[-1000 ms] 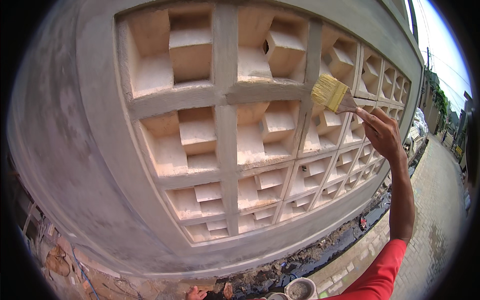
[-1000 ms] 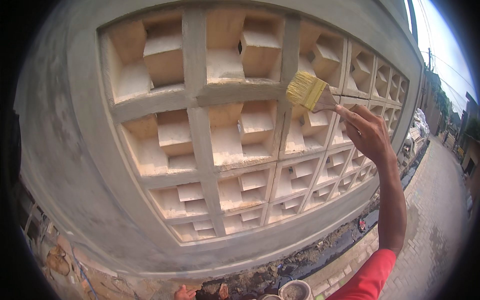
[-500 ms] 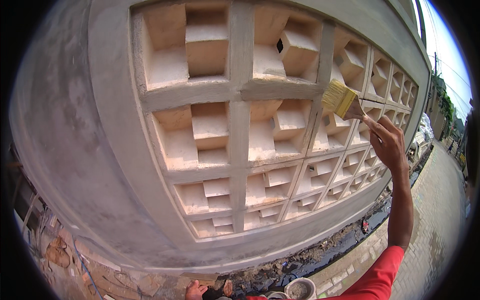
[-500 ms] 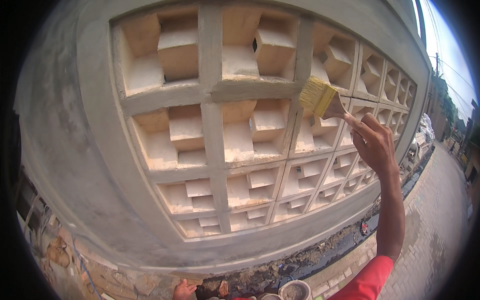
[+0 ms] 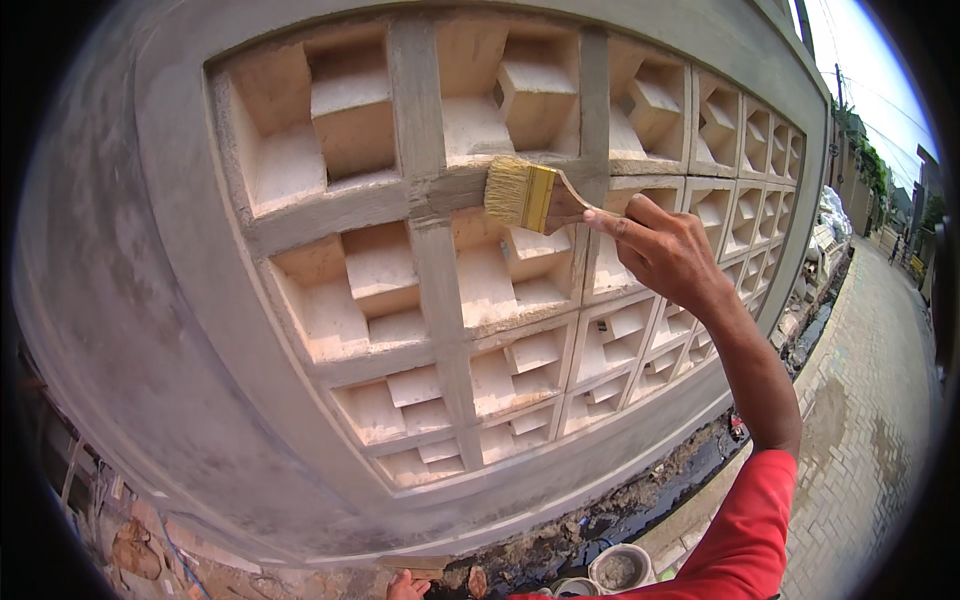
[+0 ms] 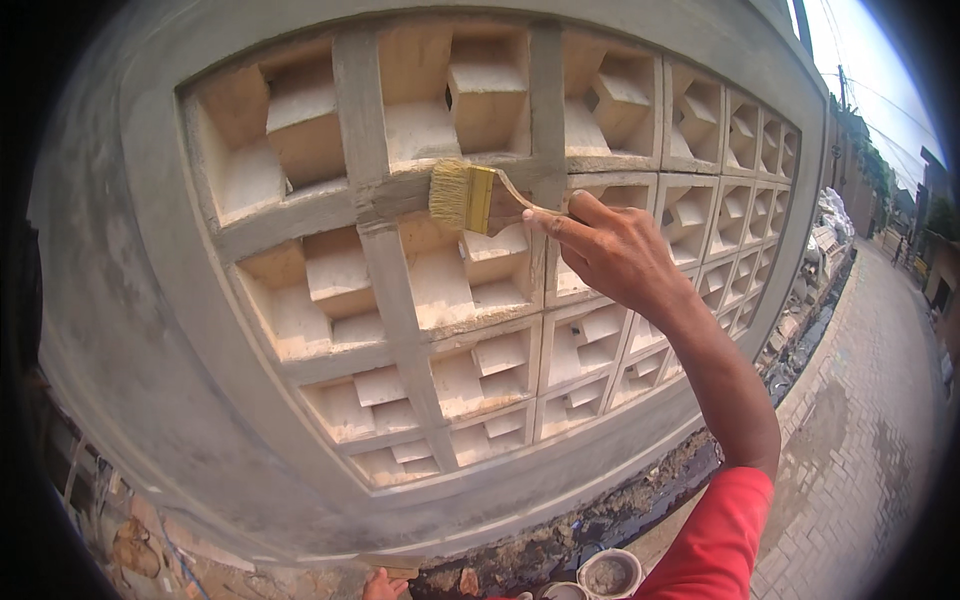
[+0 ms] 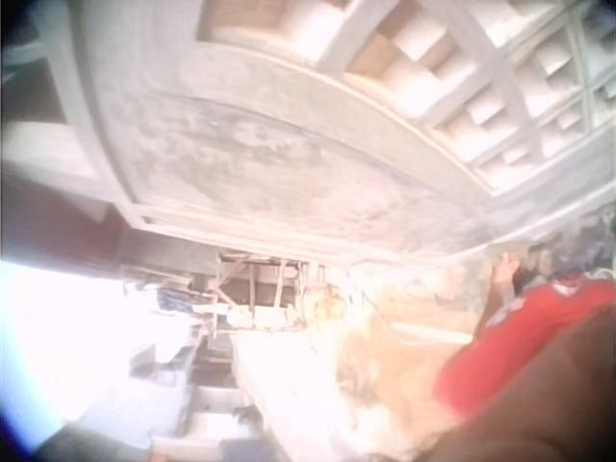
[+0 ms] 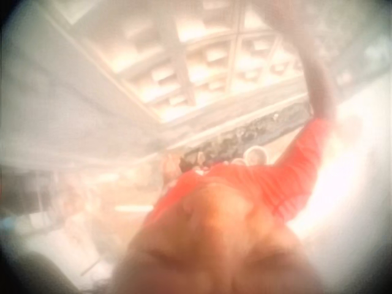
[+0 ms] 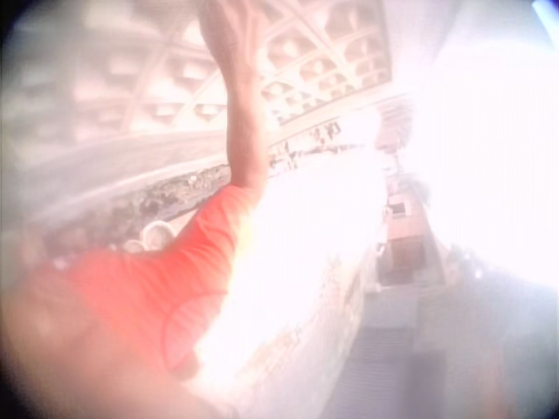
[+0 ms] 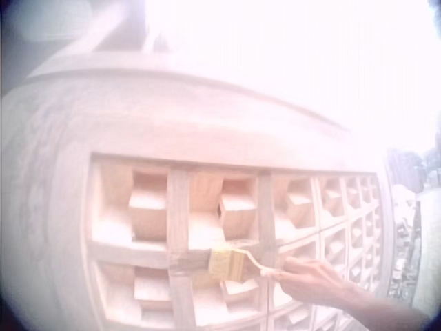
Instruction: The person applies plaster to a decorative concrete wall using a trowel, smoothing the surface and filling gaps. They then use a brush to clean excess material from the wall's recessed patterns.
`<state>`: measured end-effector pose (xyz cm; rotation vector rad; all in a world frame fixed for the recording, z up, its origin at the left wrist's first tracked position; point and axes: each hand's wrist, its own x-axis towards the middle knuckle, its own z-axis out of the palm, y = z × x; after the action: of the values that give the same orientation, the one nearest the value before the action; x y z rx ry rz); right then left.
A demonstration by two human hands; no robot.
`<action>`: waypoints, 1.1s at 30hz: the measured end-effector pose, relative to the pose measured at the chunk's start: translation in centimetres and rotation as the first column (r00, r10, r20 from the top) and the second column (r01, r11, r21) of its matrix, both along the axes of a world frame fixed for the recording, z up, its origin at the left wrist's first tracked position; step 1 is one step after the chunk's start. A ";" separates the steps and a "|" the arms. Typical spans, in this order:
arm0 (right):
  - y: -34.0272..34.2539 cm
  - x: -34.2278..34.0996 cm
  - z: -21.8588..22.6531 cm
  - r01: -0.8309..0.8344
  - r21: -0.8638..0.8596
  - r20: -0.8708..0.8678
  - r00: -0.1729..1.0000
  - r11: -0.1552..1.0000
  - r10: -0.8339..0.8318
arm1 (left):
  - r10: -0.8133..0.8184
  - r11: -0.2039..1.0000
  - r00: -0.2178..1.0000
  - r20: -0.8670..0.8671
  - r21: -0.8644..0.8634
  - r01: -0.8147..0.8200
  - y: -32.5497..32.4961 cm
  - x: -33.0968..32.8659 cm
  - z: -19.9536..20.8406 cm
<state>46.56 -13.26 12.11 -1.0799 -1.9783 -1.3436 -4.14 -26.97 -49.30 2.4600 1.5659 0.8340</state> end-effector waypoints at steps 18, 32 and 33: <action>0.4 0.7 5.9 -0.030 0.158 -0.616 0.778 0.987 0.122 | 0.106 0.888 0.781 0.616 -0.412 0.204 1.9 1.4 -0.3; -5.5 -0.2 -7.9 -0.095 -0.097 -0.694 0.720 0.991 0.002 | 0.580 0.694 0.423 0.696 -0.694 0.191 1.3 1.4 -0.3; -5.3 -0.4 -6.4 -0.082 -0.017 -0.677 0.735 0.996 0.049 | 0.443 0.772 0.609 0.657 -0.625 0.112 1.2 1.3 -0.3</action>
<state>46.13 -18.55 5.76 -1.2758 -1.4706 -0.7004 -2.82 -25.78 -49.56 1.1873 1.3941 1.0097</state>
